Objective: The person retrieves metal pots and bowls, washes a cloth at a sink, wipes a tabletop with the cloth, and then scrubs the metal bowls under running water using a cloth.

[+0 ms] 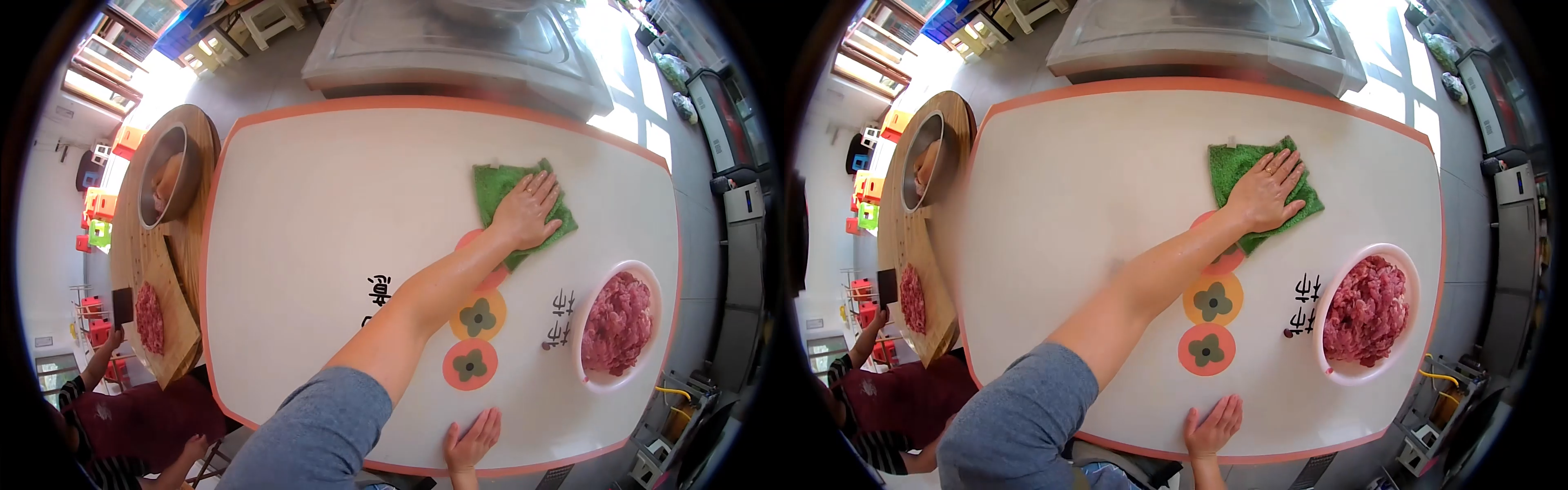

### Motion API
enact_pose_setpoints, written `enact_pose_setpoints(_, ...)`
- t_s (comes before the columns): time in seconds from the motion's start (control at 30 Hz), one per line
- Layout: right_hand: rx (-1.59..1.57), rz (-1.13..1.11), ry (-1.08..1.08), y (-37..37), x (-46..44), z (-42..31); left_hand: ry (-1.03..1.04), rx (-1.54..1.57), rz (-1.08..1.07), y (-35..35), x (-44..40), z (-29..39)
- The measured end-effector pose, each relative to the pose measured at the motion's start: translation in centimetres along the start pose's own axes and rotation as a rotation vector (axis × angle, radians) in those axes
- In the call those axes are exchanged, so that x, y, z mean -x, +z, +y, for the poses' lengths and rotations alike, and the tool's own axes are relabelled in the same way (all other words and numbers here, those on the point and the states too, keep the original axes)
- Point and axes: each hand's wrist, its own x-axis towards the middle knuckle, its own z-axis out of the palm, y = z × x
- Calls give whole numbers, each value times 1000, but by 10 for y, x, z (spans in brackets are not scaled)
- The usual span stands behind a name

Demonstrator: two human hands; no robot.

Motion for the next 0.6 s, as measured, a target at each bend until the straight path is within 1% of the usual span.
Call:
enact_pose_setpoints(0.07,-94,30,-24,-2,6,10,28,21,2,2,22,21)
enact_pose_setpoints(0.13,-521,89,169,-4,11,22,68,74,18,1,47,41)
enact_pose_setpoints(0.2,-1150,411,595,-30,-26,16,88,83,23,-3,76,63)
enact_pose_setpoints(0.27,-1566,585,811,-55,-56,52,102,128,-25,-11,106,83)
enact_pose_setpoints(0.33,-1745,585,881,-87,-85,72,113,141,-72,-20,139,98)
enact_pose_setpoints(0.4,-1863,468,865,-102,-107,88,137,152,-117,-28,172,113)
enact_pose_setpoints(0.5,-2070,402,794,-102,-129,118,179,193,-208,-39,220,130)
enact_pose_setpoints(0.6,-1970,392,783,-104,-140,124,252,231,-219,-44,267,134)
